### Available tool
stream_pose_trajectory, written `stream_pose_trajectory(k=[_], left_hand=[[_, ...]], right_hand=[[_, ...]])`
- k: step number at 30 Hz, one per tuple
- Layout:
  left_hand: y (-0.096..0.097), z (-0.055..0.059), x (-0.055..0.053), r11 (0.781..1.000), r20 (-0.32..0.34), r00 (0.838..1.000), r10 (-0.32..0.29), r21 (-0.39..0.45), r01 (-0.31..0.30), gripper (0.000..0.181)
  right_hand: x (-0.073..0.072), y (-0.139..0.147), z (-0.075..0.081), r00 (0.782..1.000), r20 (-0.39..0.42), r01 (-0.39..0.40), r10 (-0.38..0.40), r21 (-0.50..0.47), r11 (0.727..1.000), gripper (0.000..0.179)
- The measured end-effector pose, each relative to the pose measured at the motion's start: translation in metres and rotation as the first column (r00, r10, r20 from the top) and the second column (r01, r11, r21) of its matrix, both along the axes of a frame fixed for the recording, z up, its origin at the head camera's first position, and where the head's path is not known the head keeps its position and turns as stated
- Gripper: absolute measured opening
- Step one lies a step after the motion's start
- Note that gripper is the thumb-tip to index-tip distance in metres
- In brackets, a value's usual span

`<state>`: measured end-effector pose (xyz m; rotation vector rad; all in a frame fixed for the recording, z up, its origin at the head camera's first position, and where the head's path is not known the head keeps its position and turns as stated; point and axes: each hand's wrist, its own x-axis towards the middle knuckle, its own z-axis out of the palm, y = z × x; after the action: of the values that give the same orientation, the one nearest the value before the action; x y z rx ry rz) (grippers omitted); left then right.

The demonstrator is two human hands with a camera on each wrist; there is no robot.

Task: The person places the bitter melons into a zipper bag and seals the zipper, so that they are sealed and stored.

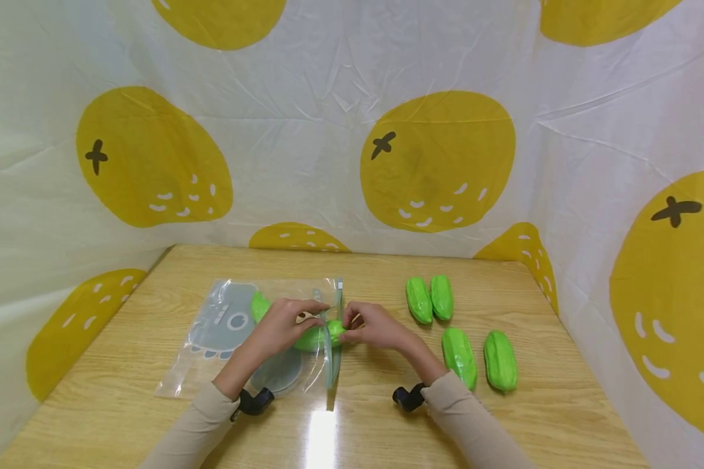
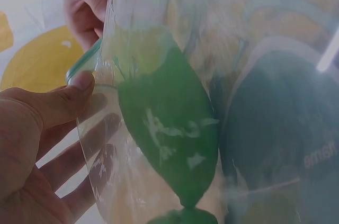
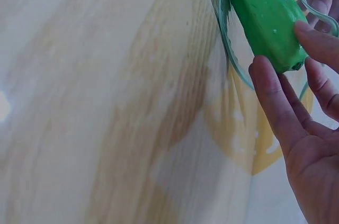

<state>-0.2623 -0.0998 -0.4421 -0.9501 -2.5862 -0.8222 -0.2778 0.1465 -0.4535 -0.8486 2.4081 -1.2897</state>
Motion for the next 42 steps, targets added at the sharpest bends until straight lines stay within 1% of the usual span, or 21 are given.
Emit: stream_pose_trajectory(k=[4,7,11,16,20,22,26,29,35,37,42], left_hand=[[0.0,0.0,0.0,1.0,0.003,1.0,-0.002,-0.004,0.002,0.027],[0.0,0.0,0.0,1.0,0.004,1.0,0.002,-0.004,-0.002,0.027],[0.0,0.0,0.0,1.0,0.003,1.0,0.006,-0.003,-0.006,0.027],[-0.001,-0.002,0.0,1.0,-0.01,1.0,0.008,-0.009,-0.008,0.027],[-0.001,-0.002,0.0,1.0,-0.011,1.0,0.004,0.004,-0.004,0.025],[-0.001,-0.001,0.0,1.0,-0.009,1.0,0.003,0.008,-0.002,0.025],[-0.001,-0.001,0.001,1.0,-0.005,1.0,0.006,0.006,-0.006,0.026],[-0.001,-0.001,0.001,1.0,-0.005,1.0,0.009,0.006,-0.009,0.026],[-0.002,0.0,0.0,1.0,-0.003,1.0,0.004,0.007,-0.004,0.027],[-0.002,0.0,0.0,1.0,0.002,1.0,0.002,0.006,-0.002,0.027],[-0.003,0.0,0.0,1.0,0.008,1.0,-0.001,0.003,0.001,0.027]], right_hand=[[-0.001,-0.004,-0.005,1.0,-0.012,0.002,-0.003,-0.029,1.0,0.022],[-0.002,-0.008,-0.008,1.0,-0.023,-0.014,0.013,-0.052,0.999,0.022],[-0.002,-0.015,-0.011,1.0,-0.01,-0.027,0.026,-0.068,0.997,0.017],[-0.001,-0.025,-0.017,0.998,0.047,-0.041,0.047,-0.108,0.993,0.012],[-0.001,-0.028,-0.021,0.992,0.082,-0.08,0.093,-0.156,0.984,0.019],[0.0,-0.029,-0.022,0.986,0.117,-0.1,0.122,-0.176,0.979,0.023],[0.0,-0.028,-0.024,0.966,0.191,-0.135,0.175,-0.207,0.969,0.032],[-0.001,-0.024,-0.024,0.964,0.206,-0.126,0.169,-0.208,0.97,0.03],[0.0,-0.011,-0.019,0.965,0.233,-0.069,0.124,-0.231,0.97,0.028],[-0.001,-0.007,-0.017,0.969,0.219,-0.064,0.114,-0.222,0.973,0.029],[-0.001,0.002,-0.011,0.981,0.178,-0.053,0.082,-0.162,0.985,0.028]])
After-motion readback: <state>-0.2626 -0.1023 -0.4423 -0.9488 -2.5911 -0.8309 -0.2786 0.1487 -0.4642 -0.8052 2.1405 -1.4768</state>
